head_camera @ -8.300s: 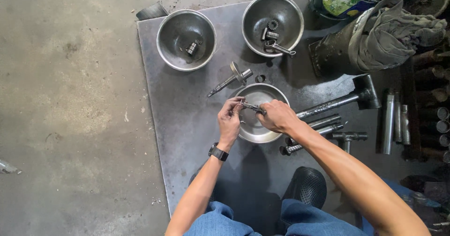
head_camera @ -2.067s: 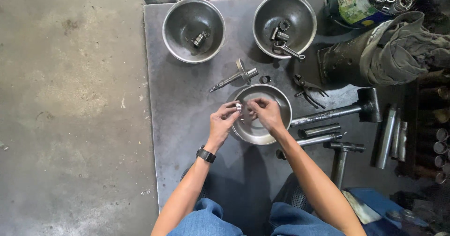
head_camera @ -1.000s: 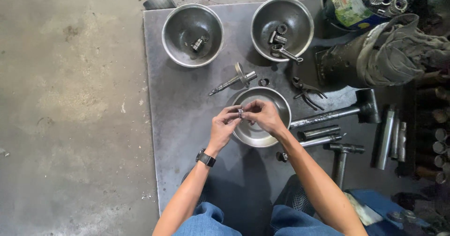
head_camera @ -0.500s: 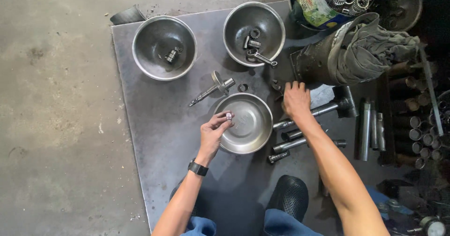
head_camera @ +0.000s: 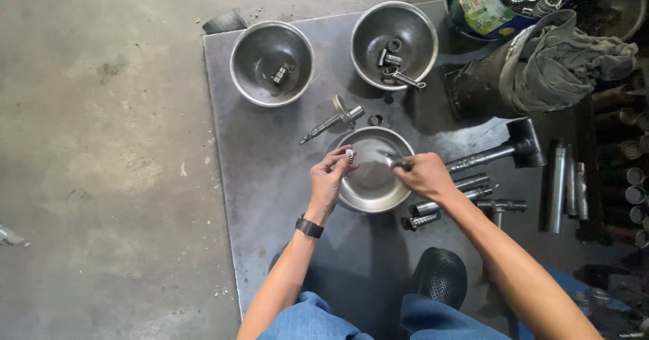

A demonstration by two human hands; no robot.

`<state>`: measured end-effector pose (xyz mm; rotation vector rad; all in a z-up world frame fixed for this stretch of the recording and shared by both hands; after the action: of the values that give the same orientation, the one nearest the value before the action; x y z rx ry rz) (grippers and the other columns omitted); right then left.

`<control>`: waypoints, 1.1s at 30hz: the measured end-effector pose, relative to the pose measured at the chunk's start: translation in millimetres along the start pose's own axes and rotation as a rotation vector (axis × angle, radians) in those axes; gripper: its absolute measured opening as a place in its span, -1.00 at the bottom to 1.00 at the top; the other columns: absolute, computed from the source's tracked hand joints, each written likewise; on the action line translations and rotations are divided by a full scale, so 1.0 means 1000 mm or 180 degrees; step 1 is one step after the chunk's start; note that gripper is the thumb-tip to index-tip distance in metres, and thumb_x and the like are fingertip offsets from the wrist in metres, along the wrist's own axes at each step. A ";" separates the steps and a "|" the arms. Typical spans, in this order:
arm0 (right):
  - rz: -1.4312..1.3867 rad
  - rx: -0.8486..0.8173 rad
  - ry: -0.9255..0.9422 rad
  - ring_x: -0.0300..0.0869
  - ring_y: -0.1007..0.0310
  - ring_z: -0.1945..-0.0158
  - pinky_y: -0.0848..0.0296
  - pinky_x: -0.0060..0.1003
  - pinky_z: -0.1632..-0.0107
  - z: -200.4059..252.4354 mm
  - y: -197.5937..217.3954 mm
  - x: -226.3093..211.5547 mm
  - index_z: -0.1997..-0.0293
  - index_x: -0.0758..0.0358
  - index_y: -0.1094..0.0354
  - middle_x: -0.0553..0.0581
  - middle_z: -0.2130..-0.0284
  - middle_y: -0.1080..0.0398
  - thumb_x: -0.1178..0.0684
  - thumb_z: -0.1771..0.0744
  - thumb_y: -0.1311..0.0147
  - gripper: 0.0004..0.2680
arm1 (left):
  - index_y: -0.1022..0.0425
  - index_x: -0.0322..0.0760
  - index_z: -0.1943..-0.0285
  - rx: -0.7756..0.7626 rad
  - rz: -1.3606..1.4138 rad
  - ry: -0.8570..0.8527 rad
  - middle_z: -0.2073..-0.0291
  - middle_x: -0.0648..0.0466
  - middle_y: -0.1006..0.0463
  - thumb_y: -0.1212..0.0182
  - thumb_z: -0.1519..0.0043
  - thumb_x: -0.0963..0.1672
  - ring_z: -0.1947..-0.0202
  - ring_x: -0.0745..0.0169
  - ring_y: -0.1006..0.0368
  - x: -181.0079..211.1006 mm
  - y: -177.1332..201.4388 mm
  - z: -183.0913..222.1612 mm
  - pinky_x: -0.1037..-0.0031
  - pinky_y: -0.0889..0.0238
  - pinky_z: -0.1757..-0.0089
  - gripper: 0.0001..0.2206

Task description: Inspecting and cleaning crankshaft bearings and components.

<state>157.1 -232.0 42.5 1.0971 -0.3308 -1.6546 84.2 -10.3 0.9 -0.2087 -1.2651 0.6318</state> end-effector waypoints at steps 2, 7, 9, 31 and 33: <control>0.0403 0.0155 0.0612 0.00 -0.48 0.53 -0.47 -0.09 0.35 0.001 -0.007 -0.022 0.17 0.31 -0.51 0.18 0.61 -0.44 -0.09 -0.32 -0.13 -0.76 | -0.62 -0.50 0.05 0.0093 -0.0091 -0.0011 -0.17 -0.12 -0.53 -0.23 -0.32 -0.17 0.05 0.20 -0.57 0.008 0.002 0.005 0.36 -0.53 0.02 -0.81; 0.1275 0.0329 0.1495 0.15 -0.55 0.34 -0.51 0.01 0.24 0.010 -0.007 -0.087 0.07 0.35 -0.41 0.30 0.45 -0.49 -0.06 -0.30 -0.12 -0.73 | -0.62 -0.50 0.07 0.0109 -0.0244 -0.0279 -0.08 -0.09 -0.59 -0.22 -0.34 -0.18 0.06 0.24 -0.59 0.009 0.008 0.006 0.41 -0.53 0.02 -0.83; 0.1481 0.0011 0.1166 0.16 -0.55 0.32 -0.51 0.02 0.23 0.010 -0.004 -0.098 0.01 0.33 -0.38 0.31 0.44 -0.50 -0.08 -0.31 -0.10 -0.72 | -0.61 -0.48 0.04 0.0103 -0.0580 -0.0256 -0.07 -0.06 -0.62 -0.20 -0.33 -0.19 0.12 0.29 -0.59 0.010 0.007 0.007 0.49 -0.48 0.10 -0.83; 0.1250 0.0313 0.1496 0.17 -0.53 0.39 -0.49 0.03 0.26 0.000 -0.020 -0.087 0.29 0.35 -0.41 0.32 0.49 -0.47 -0.07 -0.32 -0.11 -0.77 | -0.51 -0.44 0.14 0.0667 -0.1268 -0.0930 0.02 0.00 -0.65 -0.19 -0.38 -0.19 0.23 0.44 -0.43 0.025 -0.005 0.014 0.59 -0.33 0.19 -0.88; 0.1240 0.0326 0.1578 0.18 -0.52 0.40 -0.48 0.04 0.29 0.000 -0.021 -0.090 0.30 0.36 -0.38 0.32 0.49 -0.46 -0.06 -0.31 -0.12 -0.77 | -0.49 -0.42 0.17 0.0595 -0.1166 -0.1119 0.02 0.04 -0.62 -0.18 -0.39 -0.18 0.17 0.46 -0.48 0.033 -0.010 0.017 0.60 -0.37 0.14 -0.87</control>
<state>144.9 -145.8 72.2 1.3779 -0.2830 -0.9940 76.6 -3.2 38.2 0.2969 -1.5232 0.4759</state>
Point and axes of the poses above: each hand's wrist, its own z-axis away from the middle knuckle, its own y-axis out of the back of the hand, x = y × z, the point moved 7 cm from there along -z, towards the middle knuckle
